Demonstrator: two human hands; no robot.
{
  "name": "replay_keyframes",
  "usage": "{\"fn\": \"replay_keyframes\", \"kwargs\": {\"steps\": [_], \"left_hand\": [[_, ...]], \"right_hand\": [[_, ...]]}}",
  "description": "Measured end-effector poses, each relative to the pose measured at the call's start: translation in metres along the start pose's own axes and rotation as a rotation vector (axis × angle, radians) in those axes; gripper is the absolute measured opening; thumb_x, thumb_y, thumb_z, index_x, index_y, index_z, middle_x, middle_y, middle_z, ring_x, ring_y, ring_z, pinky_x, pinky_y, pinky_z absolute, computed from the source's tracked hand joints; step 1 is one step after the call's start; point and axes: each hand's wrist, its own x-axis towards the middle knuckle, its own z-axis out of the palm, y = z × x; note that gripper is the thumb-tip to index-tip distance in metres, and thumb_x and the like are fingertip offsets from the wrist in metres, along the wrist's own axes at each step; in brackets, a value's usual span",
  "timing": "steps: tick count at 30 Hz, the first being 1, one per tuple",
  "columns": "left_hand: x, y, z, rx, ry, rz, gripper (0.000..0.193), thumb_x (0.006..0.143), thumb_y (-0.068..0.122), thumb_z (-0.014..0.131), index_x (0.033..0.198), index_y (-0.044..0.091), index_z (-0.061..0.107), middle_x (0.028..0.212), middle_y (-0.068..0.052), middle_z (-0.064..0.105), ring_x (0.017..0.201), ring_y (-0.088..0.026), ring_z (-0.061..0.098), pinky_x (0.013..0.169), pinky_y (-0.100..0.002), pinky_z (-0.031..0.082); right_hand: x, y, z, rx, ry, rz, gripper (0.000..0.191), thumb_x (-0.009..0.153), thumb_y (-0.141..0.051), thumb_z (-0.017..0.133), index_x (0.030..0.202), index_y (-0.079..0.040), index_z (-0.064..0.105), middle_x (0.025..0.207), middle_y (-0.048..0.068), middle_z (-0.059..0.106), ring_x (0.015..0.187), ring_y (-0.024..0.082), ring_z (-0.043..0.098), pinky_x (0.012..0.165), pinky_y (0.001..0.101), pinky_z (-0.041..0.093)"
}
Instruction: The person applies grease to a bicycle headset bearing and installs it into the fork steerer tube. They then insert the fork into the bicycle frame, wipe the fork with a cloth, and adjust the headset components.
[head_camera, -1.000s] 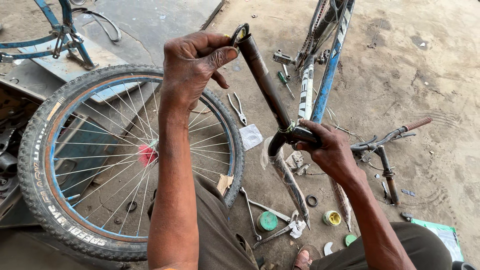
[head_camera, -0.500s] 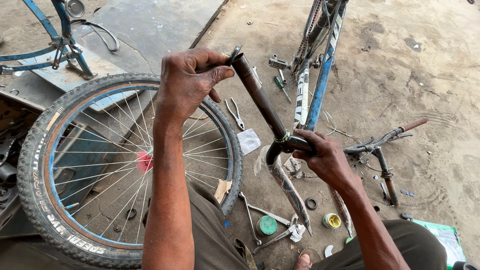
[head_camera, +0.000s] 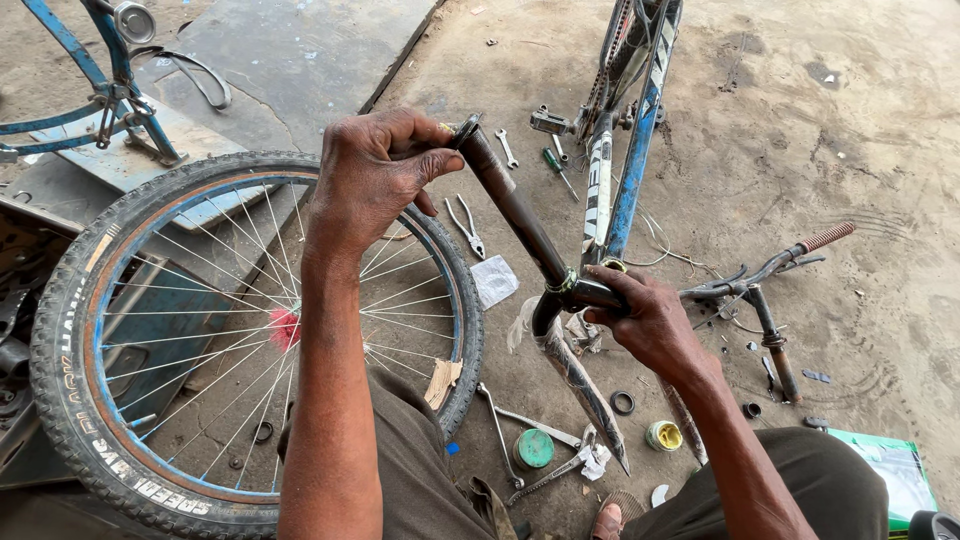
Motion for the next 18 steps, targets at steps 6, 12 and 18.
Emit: {"fn": "replay_keyframes", "kwargs": {"steps": [6, 12, 18], "left_hand": [[-0.0012, -0.0008, 0.0029, 0.035, -0.012, -0.014, 0.018, 0.091, 0.011, 0.080, 0.107, 0.004, 0.077, 0.086, -0.007, 0.080, 0.061, -0.009, 0.074, 0.042, -0.020, 0.058], [-0.0020, 0.0002, 0.0058, 0.057, -0.015, -0.018, 0.019, 0.090, 0.013, 0.081, 0.107, 0.005, 0.077, 0.086, -0.007, 0.080, 0.061, -0.008, 0.075, 0.042, -0.021, 0.058], [-0.0028, 0.0022, 0.0076, 0.077, -0.017, 0.046, 0.020, 0.090, 0.013, 0.081, 0.108, 0.005, 0.076, 0.092, -0.008, 0.080, 0.070, -0.009, 0.077, 0.045, -0.021, 0.062]], "right_hand": [[-0.0013, 0.0031, 0.0012, -0.065, -0.038, 0.092, 0.055, 0.080, -0.015, 0.080, 0.133, -0.024, 0.068, 0.107, 0.006, 0.072, 0.092, 0.021, 0.070, 0.074, 0.0394, 0.062], [-0.0028, 0.0082, 0.0037, -0.044, -0.014, 0.047, 0.056, 0.079, -0.016, 0.080, 0.134, -0.023, 0.067, 0.109, 0.006, 0.073, 0.093, 0.021, 0.070, 0.073, 0.0389, 0.060], [-0.0035, 0.0088, 0.0034, -0.034, -0.011, 0.045, 0.055, 0.080, -0.014, 0.080, 0.133, -0.023, 0.068, 0.109, 0.006, 0.073, 0.094, 0.022, 0.070, 0.073, 0.0396, 0.061]]}}
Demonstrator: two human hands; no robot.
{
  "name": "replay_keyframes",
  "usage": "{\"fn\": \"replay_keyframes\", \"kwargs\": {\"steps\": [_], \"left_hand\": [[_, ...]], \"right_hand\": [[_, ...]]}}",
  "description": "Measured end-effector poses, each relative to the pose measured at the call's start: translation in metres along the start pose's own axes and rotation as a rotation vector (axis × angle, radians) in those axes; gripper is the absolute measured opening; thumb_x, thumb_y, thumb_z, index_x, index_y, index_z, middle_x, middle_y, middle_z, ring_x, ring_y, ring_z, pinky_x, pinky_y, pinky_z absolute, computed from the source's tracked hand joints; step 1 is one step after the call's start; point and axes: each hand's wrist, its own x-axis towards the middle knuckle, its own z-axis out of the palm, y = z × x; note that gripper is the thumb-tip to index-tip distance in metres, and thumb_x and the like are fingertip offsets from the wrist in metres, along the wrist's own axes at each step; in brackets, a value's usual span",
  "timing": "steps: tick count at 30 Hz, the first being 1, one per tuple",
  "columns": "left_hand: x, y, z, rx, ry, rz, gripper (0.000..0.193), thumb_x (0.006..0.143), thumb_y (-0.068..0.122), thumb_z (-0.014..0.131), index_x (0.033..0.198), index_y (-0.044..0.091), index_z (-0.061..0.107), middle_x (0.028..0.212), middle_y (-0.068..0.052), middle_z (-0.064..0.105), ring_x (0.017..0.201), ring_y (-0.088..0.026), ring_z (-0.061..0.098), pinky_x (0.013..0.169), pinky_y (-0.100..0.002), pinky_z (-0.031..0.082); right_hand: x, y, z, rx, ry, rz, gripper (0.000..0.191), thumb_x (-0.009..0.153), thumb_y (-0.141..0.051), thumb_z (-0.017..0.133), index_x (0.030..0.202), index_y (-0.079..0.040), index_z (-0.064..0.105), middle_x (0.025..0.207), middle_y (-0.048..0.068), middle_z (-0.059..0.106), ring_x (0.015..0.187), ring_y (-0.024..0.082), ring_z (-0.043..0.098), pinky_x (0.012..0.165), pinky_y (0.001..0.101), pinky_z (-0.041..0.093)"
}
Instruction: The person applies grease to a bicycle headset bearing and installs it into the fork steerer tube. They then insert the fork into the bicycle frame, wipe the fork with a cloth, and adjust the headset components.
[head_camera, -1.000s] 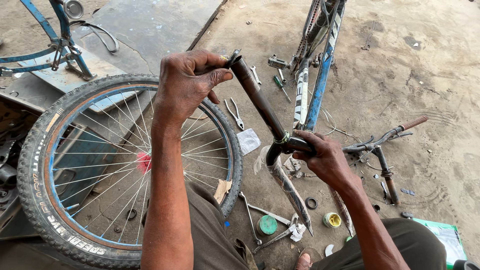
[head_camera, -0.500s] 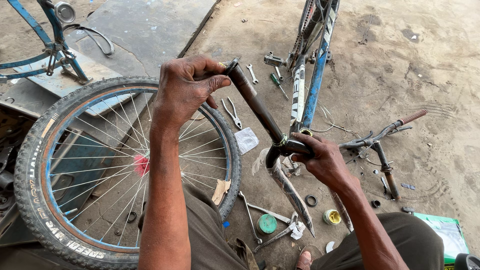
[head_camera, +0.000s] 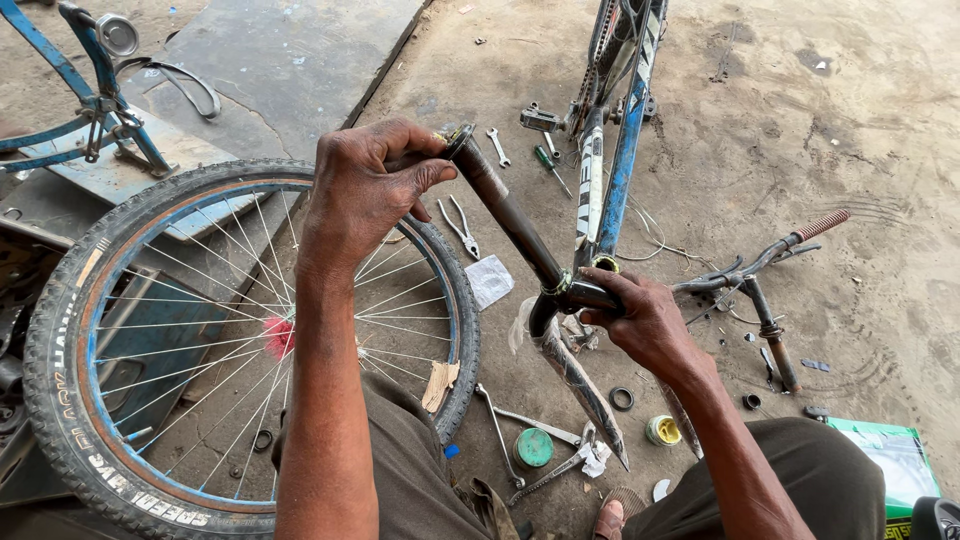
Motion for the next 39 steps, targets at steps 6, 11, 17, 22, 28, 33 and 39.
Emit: {"fn": "replay_keyframes", "kwargs": {"steps": [6, 11, 17, 22, 28, 33, 39], "left_hand": [[-0.001, 0.007, 0.006, 0.178, -0.015, 0.027, 0.024, 0.089, 0.015, 0.082, 0.111, 0.009, 0.074, 0.097, -0.005, 0.080, 0.064, -0.010, 0.076, 0.047, -0.022, 0.060], [-0.002, 0.012, 0.010, 0.266, -0.031, 0.104, 0.025, 0.091, 0.016, 0.082, 0.114, 0.011, 0.072, 0.096, -0.007, 0.080, 0.069, -0.013, 0.077, 0.053, -0.028, 0.060], [-0.001, 0.009, 0.019, 0.271, -0.001, 0.281, 0.020, 0.094, 0.013, 0.079, 0.113, 0.010, 0.072, 0.110, -0.009, 0.079, 0.091, -0.018, 0.079, 0.066, -0.028, 0.067], [0.001, 0.008, 0.027, 0.250, 0.023, 0.412, 0.018, 0.094, 0.015, 0.080, 0.110, 0.011, 0.072, 0.123, -0.010, 0.075, 0.104, -0.024, 0.078, 0.077, -0.029, 0.068], [0.001, -0.005, 0.041, -0.054, 0.042, 0.212, 0.030, 0.094, 0.021, 0.083, 0.118, 0.011, 0.068, 0.132, -0.016, 0.072, 0.096, -0.021, 0.077, 0.060, -0.029, 0.067], [-0.006, -0.034, 0.060, -0.561, 0.140, -0.025, 0.069, 0.093, 0.046, 0.077, 0.142, 0.004, 0.055, 0.136, -0.026, 0.070, 0.119, -0.030, 0.076, 0.073, -0.036, 0.072], [-0.024, -0.052, 0.104, -0.518, -0.359, -0.268, 0.077, 0.084, 0.054, 0.077, 0.141, 0.008, 0.054, 0.133, -0.022, 0.067, 0.126, -0.030, 0.068, 0.099, -0.047, 0.064]], "right_hand": [[-0.002, -0.002, 0.000, -0.002, -0.022, 0.096, 0.055, 0.079, -0.015, 0.081, 0.132, -0.025, 0.069, 0.100, 0.004, 0.075, 0.083, 0.020, 0.071, 0.069, 0.0404, 0.058], [-0.003, 0.002, 0.000, 0.056, 0.031, -0.045, 0.054, 0.077, -0.013, 0.081, 0.129, -0.023, 0.071, 0.103, 0.002, 0.078, 0.085, 0.017, 0.071, 0.070, 0.0373, 0.059], [-0.007, 0.008, 0.002, 0.050, 0.039, -0.009, 0.055, 0.078, -0.012, 0.080, 0.130, -0.024, 0.070, 0.101, 0.003, 0.076, 0.083, 0.017, 0.070, 0.069, 0.0369, 0.059], [-0.009, 0.014, 0.007, 0.093, 0.052, 0.078, 0.054, 0.077, -0.014, 0.083, 0.129, -0.025, 0.071, 0.097, 0.002, 0.077, 0.080, 0.017, 0.071, 0.069, 0.0365, 0.060], [-0.007, 0.019, 0.010, 0.168, 0.130, -0.034, 0.053, 0.076, -0.013, 0.084, 0.127, -0.019, 0.072, 0.103, 0.003, 0.078, 0.083, 0.015, 0.073, 0.068, 0.0351, 0.061], [-0.007, 0.018, 0.008, 0.143, 0.147, -0.030, 0.053, 0.076, -0.014, 0.086, 0.127, -0.017, 0.072, 0.094, 0.004, 0.078, 0.077, 0.016, 0.070, 0.064, 0.0359, 0.057], [-0.007, 0.015, 0.004, 0.117, 0.182, -0.068, 0.052, 0.075, -0.016, 0.087, 0.126, -0.014, 0.072, 0.092, 0.005, 0.075, 0.076, 0.016, 0.068, 0.063, 0.0363, 0.056]]}}
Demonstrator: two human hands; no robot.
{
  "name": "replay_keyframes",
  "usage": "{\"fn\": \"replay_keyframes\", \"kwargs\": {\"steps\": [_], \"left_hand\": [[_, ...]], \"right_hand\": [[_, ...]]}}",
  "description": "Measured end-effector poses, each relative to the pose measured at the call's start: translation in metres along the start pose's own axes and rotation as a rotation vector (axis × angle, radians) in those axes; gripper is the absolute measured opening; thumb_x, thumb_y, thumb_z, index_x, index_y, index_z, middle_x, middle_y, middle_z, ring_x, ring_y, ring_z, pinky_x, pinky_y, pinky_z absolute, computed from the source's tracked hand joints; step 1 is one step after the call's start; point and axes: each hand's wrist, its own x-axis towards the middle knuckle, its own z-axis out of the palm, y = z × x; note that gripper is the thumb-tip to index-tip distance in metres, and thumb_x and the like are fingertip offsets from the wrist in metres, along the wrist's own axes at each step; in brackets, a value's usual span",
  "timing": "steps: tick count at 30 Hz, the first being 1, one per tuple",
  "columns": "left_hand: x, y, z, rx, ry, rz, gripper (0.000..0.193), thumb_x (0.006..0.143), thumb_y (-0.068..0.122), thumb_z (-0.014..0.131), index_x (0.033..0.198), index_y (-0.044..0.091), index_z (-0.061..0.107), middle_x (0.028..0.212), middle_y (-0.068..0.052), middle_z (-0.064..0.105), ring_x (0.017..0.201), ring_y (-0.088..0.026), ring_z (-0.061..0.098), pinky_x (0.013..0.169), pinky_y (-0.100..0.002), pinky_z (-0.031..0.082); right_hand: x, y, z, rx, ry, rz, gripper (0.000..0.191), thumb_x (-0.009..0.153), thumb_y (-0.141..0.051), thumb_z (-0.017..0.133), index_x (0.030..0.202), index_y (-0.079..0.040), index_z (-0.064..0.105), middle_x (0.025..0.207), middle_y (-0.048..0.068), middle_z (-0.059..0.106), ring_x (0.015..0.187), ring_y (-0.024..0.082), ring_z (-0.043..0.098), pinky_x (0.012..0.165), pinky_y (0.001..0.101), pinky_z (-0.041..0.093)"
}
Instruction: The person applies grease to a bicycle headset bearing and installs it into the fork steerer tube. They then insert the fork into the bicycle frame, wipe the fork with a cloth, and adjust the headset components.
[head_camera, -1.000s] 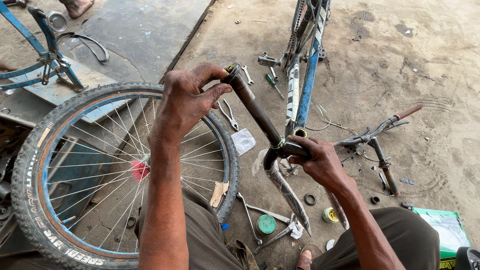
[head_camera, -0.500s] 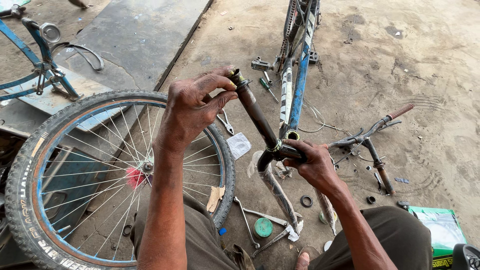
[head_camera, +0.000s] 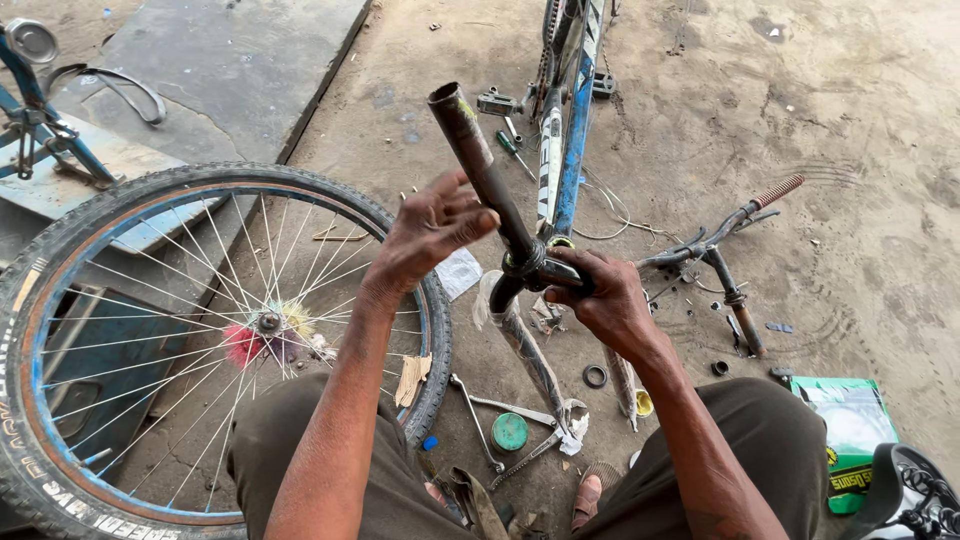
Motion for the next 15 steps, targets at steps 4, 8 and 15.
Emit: {"fn": "replay_keyframes", "kwargs": {"steps": [4, 8, 15], "left_hand": [[-0.003, -0.006, 0.019, 0.105, -0.092, 0.041, 0.072, 0.079, 0.049, 0.084, 0.132, 0.004, 0.064, 0.127, -0.020, 0.073, 0.123, -0.030, 0.071, 0.107, -0.044, 0.059], [-0.007, -0.002, 0.031, 0.076, -0.115, -0.041, 0.062, 0.077, 0.035, 0.087, 0.127, 0.004, 0.069, 0.118, -0.013, 0.077, 0.115, -0.025, 0.074, 0.102, -0.040, 0.061], [-0.012, 0.005, 0.037, -0.066, -0.121, -0.036, 0.049, 0.083, 0.016, 0.087, 0.127, 0.001, 0.071, 0.111, -0.012, 0.079, 0.103, -0.016, 0.075, 0.090, -0.032, 0.065]], "right_hand": [[0.002, -0.004, -0.002, 0.037, 0.030, -0.045, 0.050, 0.076, -0.017, 0.087, 0.124, -0.012, 0.073, 0.095, 0.006, 0.076, 0.081, 0.016, 0.070, 0.067, 0.0355, 0.058], [0.002, -0.012, -0.005, 0.081, 0.014, 0.052, 0.042, 0.079, -0.018, 0.086, 0.120, -0.014, 0.075, 0.092, 0.004, 0.078, 0.079, 0.016, 0.072, 0.067, 0.0350, 0.060], [0.005, -0.023, -0.007, 0.136, 0.111, -0.010, 0.047, 0.077, -0.016, 0.089, 0.121, -0.009, 0.074, 0.098, 0.005, 0.077, 0.087, 0.016, 0.073, 0.074, 0.0328, 0.061]]}}
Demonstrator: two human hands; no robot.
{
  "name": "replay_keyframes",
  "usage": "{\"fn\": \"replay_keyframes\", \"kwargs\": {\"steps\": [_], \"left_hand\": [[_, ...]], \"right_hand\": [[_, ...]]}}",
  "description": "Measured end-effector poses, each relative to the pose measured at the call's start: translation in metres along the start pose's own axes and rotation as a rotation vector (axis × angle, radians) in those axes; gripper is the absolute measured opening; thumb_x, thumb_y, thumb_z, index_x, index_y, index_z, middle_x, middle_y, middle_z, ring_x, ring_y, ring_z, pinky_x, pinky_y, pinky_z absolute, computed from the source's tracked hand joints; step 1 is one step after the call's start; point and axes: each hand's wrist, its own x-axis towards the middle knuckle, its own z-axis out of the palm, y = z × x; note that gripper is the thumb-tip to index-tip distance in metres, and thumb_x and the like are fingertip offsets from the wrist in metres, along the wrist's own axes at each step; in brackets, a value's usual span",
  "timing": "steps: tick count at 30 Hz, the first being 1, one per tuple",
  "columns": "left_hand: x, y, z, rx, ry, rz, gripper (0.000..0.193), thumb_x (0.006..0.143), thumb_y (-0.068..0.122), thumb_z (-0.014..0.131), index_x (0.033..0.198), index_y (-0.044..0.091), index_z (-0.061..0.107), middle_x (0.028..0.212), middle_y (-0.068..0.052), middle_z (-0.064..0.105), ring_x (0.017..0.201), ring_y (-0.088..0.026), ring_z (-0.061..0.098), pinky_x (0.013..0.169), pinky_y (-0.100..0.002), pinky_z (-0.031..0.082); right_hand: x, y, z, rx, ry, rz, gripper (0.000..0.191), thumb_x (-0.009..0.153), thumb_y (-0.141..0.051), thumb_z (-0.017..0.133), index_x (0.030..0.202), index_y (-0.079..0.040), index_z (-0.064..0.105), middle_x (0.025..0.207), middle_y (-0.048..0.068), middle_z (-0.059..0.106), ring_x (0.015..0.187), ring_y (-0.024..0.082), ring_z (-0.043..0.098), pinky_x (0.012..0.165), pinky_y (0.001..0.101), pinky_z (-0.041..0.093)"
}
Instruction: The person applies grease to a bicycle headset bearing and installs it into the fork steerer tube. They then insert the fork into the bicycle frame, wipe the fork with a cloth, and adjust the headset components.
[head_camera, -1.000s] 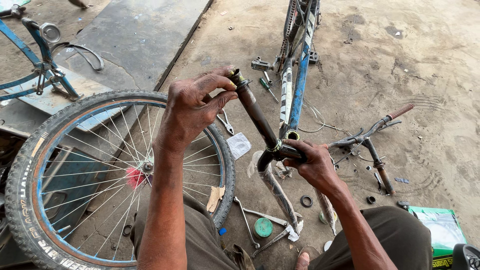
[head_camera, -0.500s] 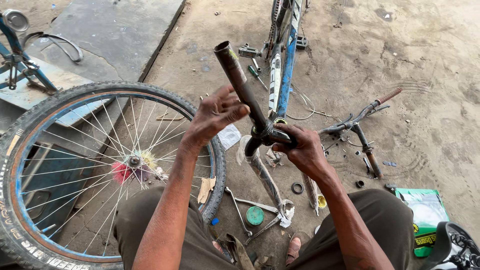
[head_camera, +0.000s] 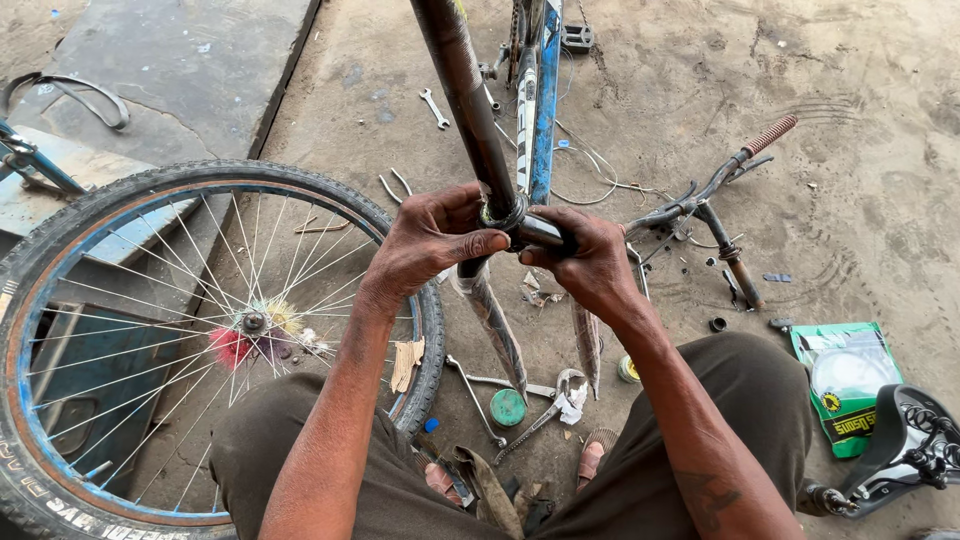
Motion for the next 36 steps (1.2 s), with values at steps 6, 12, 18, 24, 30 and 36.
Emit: {"fn": "replay_keyframes", "kwargs": {"steps": [6, 12, 18, 24, 30, 36], "left_hand": [[0.003, 0.010, 0.004, -0.003, 0.007, 0.077, 0.051, 0.080, 0.017, 0.087, 0.125, 0.002, 0.067, 0.111, -0.008, 0.078, 0.102, -0.015, 0.076, 0.091, -0.031, 0.067], [0.002, 0.028, 0.010, 0.277, 0.078, -0.018, 0.045, 0.078, 0.021, 0.090, 0.115, 0.003, 0.071, 0.102, -0.007, 0.080, 0.097, -0.014, 0.078, 0.084, -0.031, 0.068], [-0.001, 0.039, 0.010, 0.446, 0.082, -0.098, 0.044, 0.073, 0.022, 0.093, 0.111, 0.005, 0.076, 0.097, -0.007, 0.081, 0.092, -0.015, 0.078, 0.079, -0.031, 0.067], [-0.003, 0.031, 0.015, 0.096, 0.075, -0.058, 0.053, 0.076, 0.019, 0.089, 0.124, 0.006, 0.071, 0.106, -0.008, 0.080, 0.098, -0.016, 0.078, 0.084, -0.031, 0.069], [-0.001, 0.021, 0.018, 0.193, 0.070, -0.011, 0.050, 0.079, 0.020, 0.089, 0.124, 0.006, 0.071, 0.106, -0.008, 0.080, 0.099, -0.015, 0.078, 0.087, -0.030, 0.069], [0.002, 0.014, 0.022, 0.094, 0.067, -0.011, 0.052, 0.080, 0.019, 0.088, 0.127, 0.005, 0.070, 0.106, -0.008, 0.080, 0.099, -0.015, 0.078, 0.088, -0.031, 0.069]], "right_hand": [[0.004, 0.002, 0.005, -0.007, 0.031, -0.058, 0.048, 0.078, -0.018, 0.090, 0.122, -0.008, 0.073, 0.097, 0.006, 0.077, 0.085, 0.014, 0.073, 0.073, 0.0317, 0.061], [0.004, 0.009, 0.007, -0.008, 0.048, -0.105, 0.050, 0.077, -0.021, 0.091, 0.122, -0.007, 0.073, 0.099, 0.007, 0.077, 0.087, 0.014, 0.073, 0.074, 0.0318, 0.060], [0.000, 0.017, 0.017, 0.092, 0.033, -0.108, 0.052, 0.080, -0.020, 0.090, 0.126, -0.005, 0.070, 0.104, 0.007, 0.076, 0.093, 0.014, 0.072, 0.079, 0.0309, 0.060], [-0.001, 0.022, 0.017, 0.167, 0.020, -0.088, 0.049, 0.081, -0.018, 0.088, 0.125, -0.007, 0.070, 0.106, 0.005, 0.075, 0.095, 0.013, 0.071, 0.080, 0.0303, 0.062], [-0.002, 0.019, 0.012, 0.129, 0.048, -0.090, 0.048, 0.079, -0.019, 0.089, 0.123, -0.008, 0.073, 0.100, 0.003, 0.075, 0.091, 0.013, 0.071, 0.077, 0.0306, 0.061], [-0.006, 0.018, 0.008, 0.123, 0.062, -0.055, 0.048, 0.078, -0.020, 0.089, 0.122, -0.009, 0.073, 0.102, 0.002, 0.076, 0.092, 0.013, 0.072, 0.078, 0.0306, 0.061]]}}
